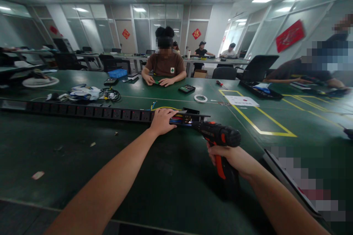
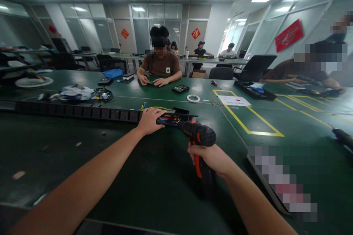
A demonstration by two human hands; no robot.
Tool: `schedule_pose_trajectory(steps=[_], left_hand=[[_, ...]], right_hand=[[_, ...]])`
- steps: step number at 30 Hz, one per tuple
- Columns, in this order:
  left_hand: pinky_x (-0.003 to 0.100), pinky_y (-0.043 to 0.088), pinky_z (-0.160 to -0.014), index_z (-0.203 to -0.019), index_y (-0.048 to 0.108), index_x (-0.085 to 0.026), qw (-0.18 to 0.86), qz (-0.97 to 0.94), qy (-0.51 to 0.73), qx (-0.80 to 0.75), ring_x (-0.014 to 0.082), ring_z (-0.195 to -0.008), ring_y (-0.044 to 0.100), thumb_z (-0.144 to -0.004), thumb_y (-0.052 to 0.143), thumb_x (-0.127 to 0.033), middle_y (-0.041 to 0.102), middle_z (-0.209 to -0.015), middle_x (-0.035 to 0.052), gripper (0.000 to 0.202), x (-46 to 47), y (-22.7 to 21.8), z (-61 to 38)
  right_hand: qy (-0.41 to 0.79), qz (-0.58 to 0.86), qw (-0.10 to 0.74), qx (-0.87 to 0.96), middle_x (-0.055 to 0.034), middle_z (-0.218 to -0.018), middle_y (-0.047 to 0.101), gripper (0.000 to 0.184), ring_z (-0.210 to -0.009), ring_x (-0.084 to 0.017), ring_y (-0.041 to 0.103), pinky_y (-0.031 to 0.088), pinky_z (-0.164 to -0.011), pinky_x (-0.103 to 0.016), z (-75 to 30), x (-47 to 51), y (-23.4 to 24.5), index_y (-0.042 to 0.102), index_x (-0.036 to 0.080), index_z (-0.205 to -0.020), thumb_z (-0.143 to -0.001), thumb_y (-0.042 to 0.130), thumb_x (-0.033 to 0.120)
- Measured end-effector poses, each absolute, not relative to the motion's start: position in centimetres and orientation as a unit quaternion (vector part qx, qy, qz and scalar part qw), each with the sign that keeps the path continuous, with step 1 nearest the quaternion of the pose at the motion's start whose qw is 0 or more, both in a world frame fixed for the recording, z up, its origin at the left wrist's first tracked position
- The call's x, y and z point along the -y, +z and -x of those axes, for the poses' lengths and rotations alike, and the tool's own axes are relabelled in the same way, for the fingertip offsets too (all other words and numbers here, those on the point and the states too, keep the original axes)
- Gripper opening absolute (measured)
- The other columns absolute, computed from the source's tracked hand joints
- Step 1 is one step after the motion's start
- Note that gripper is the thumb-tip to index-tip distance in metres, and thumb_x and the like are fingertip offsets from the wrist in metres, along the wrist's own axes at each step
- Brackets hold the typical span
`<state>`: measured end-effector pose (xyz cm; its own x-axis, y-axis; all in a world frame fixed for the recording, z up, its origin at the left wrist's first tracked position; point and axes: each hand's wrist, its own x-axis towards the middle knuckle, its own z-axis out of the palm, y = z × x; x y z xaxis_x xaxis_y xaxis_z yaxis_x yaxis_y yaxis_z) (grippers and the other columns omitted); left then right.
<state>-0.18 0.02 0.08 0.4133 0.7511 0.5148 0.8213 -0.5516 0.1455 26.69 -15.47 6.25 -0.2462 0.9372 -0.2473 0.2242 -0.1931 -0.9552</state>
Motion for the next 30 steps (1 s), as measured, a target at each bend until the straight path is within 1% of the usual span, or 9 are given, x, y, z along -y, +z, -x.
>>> schedule_pose_trajectory(steps=[4,12,21,27,30], left_hand=[[0.049,0.031,-0.107,-0.137,0.060,-0.032,0.065,0.837,-0.272,0.471,0.0315,-0.126,0.053,-0.074,0.081,-0.046,0.064,-0.134,0.0045,0.069,-0.01,0.07,0.17],[0.050,0.031,-0.108,-0.140,0.058,-0.034,0.054,0.839,-0.268,0.471,0.0323,-0.127,0.052,-0.075,0.080,-0.046,0.063,-0.134,0.0048,0.070,0.10,0.21,0.22],[0.049,0.031,-0.108,-0.138,0.059,-0.033,0.062,0.838,-0.270,0.470,0.0317,-0.126,0.053,-0.075,0.081,-0.047,0.064,-0.133,0.0048,0.069,0.03,0.14,0.14],[0.049,0.031,-0.107,-0.139,0.058,-0.033,0.060,0.839,-0.265,0.471,0.0318,-0.126,0.053,-0.075,0.080,-0.047,0.064,-0.134,0.0043,0.069,0.12,0.25,0.17],[0.050,0.031,-0.107,-0.139,0.058,-0.033,0.058,0.839,-0.263,0.473,0.0322,-0.126,0.053,-0.075,0.080,-0.047,0.064,-0.134,0.0047,0.070,0.12,0.27,0.19]], right_hand=[[0.564,0.531,0.318,0.546,0.0011,-0.057,0.062,0.018,-0.056,-0.017,0.058,0.046,-0.058,-0.029,-26.56,15.62,6.53,0.062,0.019,-0.076,-0.068,0.071,0.032],[0.565,0.529,0.311,0.552,0.0011,-0.058,0.060,0.015,-0.057,-0.017,0.057,0.046,-0.058,-0.029,-26.51,15.77,6.73,0.062,0.019,-0.073,-0.070,0.070,0.032],[0.558,0.524,0.310,0.563,0.0006,-0.058,0.061,0.015,-0.058,-0.018,0.057,0.046,-0.059,-0.029,-26.64,15.65,6.47,0.062,0.019,-0.074,-0.073,0.068,0.032],[0.563,0.524,0.308,0.560,0.0008,-0.058,0.060,0.014,-0.057,-0.017,0.057,0.046,-0.060,-0.030,-26.54,15.76,6.71,0.062,0.019,-0.072,-0.071,0.069,0.032],[0.564,0.523,0.313,0.557,0.0011,-0.058,0.060,0.015,-0.057,-0.017,0.057,0.046,-0.060,-0.030,-26.49,15.79,6.73,0.062,0.020,-0.073,-0.071,0.069,0.032]])
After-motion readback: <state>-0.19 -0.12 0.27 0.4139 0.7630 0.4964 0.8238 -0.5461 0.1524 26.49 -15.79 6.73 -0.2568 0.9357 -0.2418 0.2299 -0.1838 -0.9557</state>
